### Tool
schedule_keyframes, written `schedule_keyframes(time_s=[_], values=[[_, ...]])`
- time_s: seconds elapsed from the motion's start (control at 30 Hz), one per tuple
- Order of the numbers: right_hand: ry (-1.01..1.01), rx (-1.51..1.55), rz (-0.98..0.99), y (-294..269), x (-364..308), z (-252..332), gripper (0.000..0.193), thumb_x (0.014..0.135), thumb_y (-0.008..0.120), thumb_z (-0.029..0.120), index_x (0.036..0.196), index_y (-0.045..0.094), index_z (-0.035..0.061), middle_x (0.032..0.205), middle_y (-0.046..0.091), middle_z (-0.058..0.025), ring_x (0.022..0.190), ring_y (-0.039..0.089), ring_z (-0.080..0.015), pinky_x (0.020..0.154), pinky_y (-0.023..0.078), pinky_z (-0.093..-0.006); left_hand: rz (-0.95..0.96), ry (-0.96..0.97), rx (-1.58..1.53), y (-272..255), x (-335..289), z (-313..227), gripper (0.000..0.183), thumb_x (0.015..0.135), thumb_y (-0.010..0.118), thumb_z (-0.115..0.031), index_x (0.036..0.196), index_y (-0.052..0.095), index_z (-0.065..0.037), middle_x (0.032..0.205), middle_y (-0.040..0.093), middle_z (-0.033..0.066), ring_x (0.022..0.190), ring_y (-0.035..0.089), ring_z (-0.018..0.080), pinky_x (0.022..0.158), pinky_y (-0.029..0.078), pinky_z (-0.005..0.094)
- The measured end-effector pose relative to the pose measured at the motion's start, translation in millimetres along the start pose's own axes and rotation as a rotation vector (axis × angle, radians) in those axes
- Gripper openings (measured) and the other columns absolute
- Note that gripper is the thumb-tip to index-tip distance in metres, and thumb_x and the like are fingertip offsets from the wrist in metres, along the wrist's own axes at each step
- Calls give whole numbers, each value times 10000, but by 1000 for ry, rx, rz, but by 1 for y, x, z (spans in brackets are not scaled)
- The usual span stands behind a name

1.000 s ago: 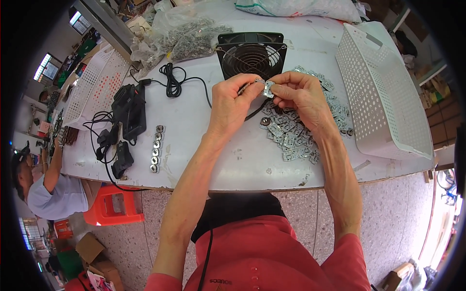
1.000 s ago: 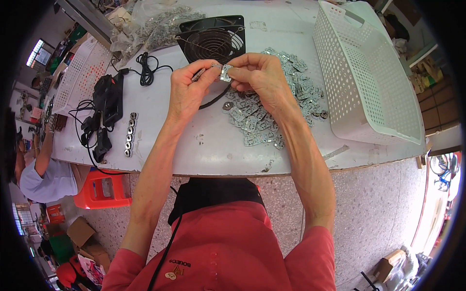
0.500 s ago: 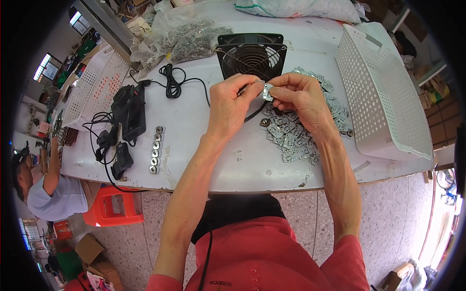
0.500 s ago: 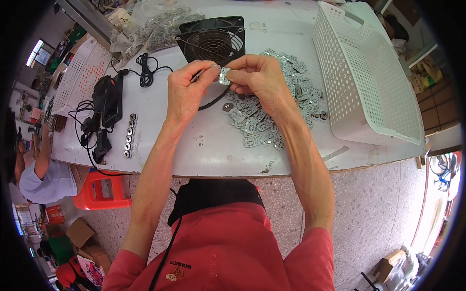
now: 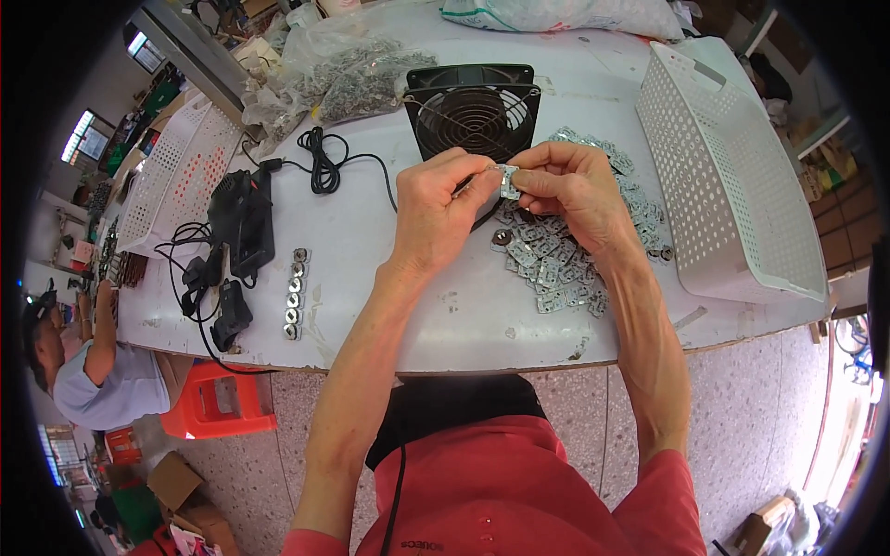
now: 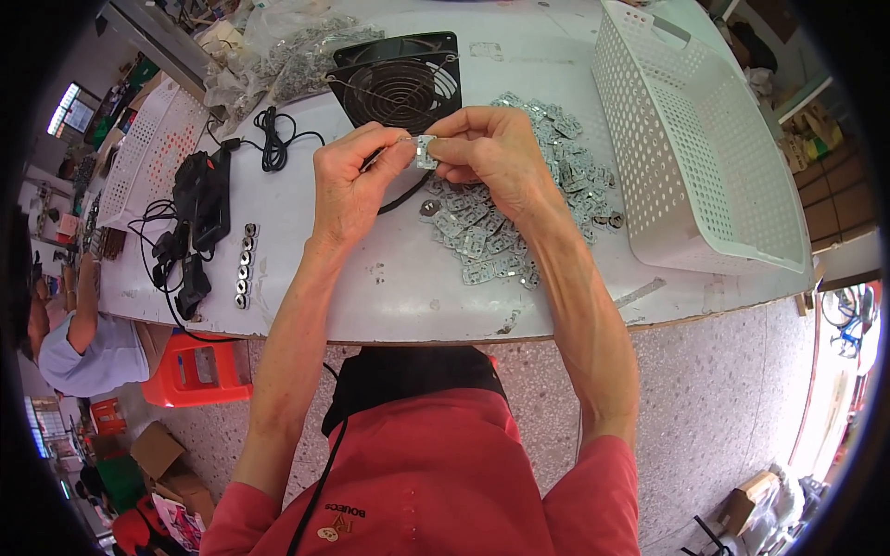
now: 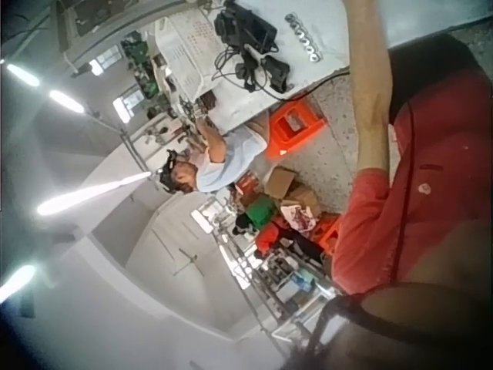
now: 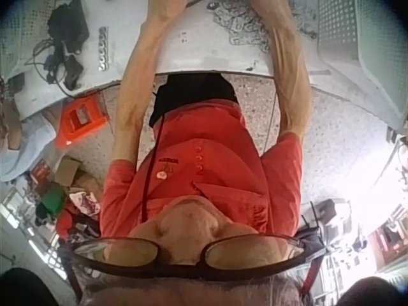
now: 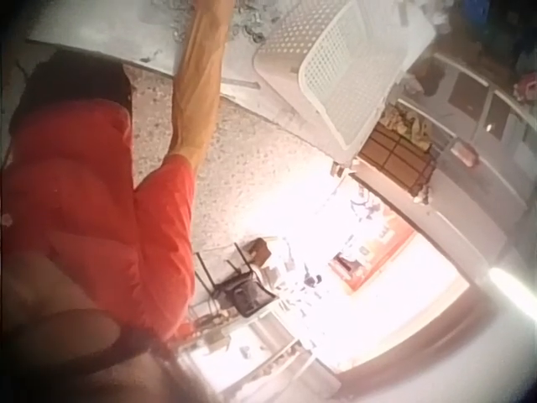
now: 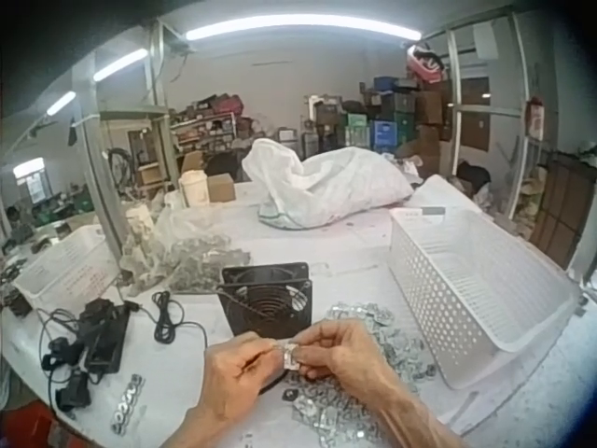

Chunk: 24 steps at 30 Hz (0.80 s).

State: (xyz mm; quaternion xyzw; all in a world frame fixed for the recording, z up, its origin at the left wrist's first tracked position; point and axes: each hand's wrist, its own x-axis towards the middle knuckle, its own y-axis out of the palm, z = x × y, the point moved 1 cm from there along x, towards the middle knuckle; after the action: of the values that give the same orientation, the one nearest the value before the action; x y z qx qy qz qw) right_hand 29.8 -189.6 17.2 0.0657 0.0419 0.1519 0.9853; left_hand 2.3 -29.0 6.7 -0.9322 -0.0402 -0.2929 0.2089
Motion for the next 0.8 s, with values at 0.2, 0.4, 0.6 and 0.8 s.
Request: schedule_keyframes(time_s=[0.2, 0.4, 0.6, 0.8], values=[[-76, -72, -23, -2, 0, 4, 153, 743, 660, 33, 872, 637, -46, 712, 632, -74, 594, 590, -98, 556, 489, -189, 55, -412, -270, -9, 4, -2, 179, 808, 602, -137, 768, 620, 36, 587, 537, 4, 535, 430, 64, 482, 336, 224], [-105, -37, -22, -4, 0, 3, 170, 752, 665, 51, 885, 631, -48, 723, 638, -79, 610, 604, -105, 566, 500, -195, 95, -428, -269, -5, 3, -2, 183, 826, 601, -161, 830, 642, 17, 589, 538, 0, 500, 405, 44, 440, 300, 204], [-98, -91, -5, 0, -2, 5, 149, 763, 658, 47, 868, 629, -55, 730, 639, -88, 616, 611, -111, 573, 506, -194, 126, -332, -191, 0, 1, -3, 184, 829, 617, -165, 894, 659, 2, 591, 546, 5, 457, 370, 22, 387, 251, 188], [-83, -81, -4, 2, -2, 3, 137, 774, 644, 41, 857, 625, -66, 731, 639, -99, 622, 621, -124, 565, 520, -205, 103, -423, -146, -1, 3, -5, 171, 808, 605, -145, 804, 655, 18, 565, 553, 15, 478, 418, 42, 425, 304, 207]])
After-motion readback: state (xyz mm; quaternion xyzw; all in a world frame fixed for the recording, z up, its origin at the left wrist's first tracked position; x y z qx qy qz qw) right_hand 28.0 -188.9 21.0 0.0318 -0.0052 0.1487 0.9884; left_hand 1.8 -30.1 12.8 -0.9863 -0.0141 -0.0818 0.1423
